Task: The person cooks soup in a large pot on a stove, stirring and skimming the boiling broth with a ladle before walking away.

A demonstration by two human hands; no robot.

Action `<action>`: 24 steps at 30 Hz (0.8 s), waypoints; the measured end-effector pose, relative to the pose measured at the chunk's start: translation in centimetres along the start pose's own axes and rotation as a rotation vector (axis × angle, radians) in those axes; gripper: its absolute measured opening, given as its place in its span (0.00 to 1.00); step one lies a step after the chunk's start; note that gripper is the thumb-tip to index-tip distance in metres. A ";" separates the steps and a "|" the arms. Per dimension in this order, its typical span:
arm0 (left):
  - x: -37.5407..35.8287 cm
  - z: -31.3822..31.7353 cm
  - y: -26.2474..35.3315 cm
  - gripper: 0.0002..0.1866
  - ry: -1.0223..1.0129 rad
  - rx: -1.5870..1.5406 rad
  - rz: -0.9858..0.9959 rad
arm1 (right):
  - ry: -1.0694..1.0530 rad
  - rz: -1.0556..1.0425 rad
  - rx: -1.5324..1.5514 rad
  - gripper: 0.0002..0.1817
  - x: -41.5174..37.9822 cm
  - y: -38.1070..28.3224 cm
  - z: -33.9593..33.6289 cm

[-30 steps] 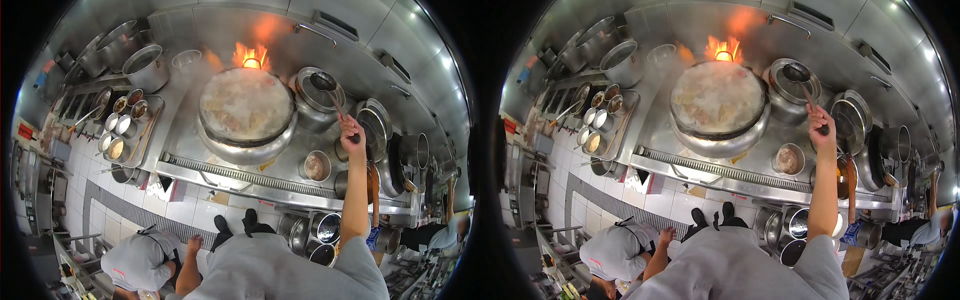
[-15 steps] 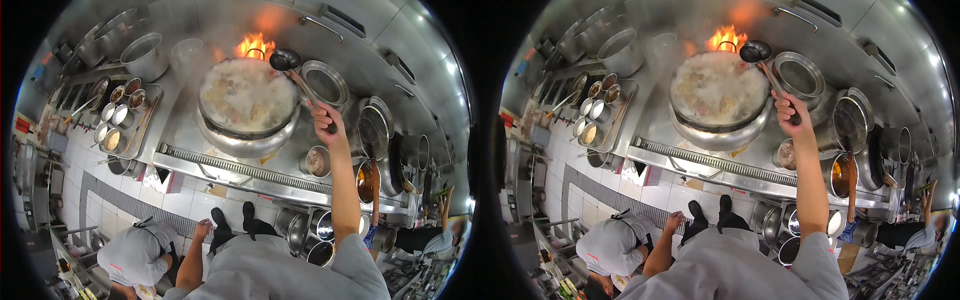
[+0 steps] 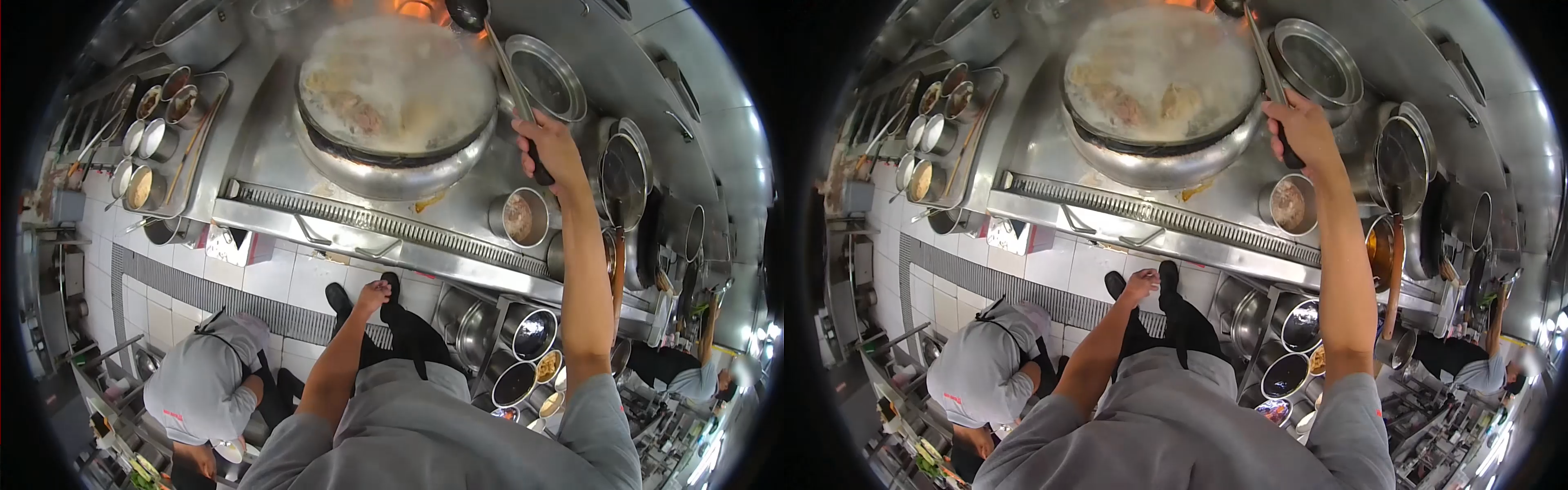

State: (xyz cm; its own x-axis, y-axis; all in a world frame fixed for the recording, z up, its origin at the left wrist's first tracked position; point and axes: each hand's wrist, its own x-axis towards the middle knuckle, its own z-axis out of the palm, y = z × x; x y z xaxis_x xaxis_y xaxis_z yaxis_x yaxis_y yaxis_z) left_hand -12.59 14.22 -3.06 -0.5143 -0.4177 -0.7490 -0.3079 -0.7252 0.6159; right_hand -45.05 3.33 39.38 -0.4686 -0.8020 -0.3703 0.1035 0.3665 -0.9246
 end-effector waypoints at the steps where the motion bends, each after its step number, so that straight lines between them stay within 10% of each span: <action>1: -0.6 1.0 1.3 0.17 0.028 0.003 -0.082 | 0.032 -0.089 -0.218 0.11 0.0 0.6 -0.2; 5: 2.1 2.3 -1.7 0.17 -0.049 -0.119 -0.161 | 0.083 -0.267 -0.486 0.11 -2.9 2.9 -0.4; 14: 2.9 4.4 -0.7 0.16 -0.143 0.062 0.033 | -0.058 0.203 -0.043 0.20 -16.4 4.6 -0.3; 24: -1.7 -12.0 -3.6 0.12 -0.014 -0.146 -0.048 | -0.075 0.263 -0.126 0.19 -21.0 8.1 2.7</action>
State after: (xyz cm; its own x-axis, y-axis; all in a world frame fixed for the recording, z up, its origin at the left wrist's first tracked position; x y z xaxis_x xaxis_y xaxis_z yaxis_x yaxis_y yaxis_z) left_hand -0.94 10.96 -6.92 -0.5129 -0.3738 -0.7728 -0.2137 -0.8163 0.5367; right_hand -32.01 21.85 39.44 -0.3738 -0.7027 -0.6054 0.1007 0.6181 -0.7796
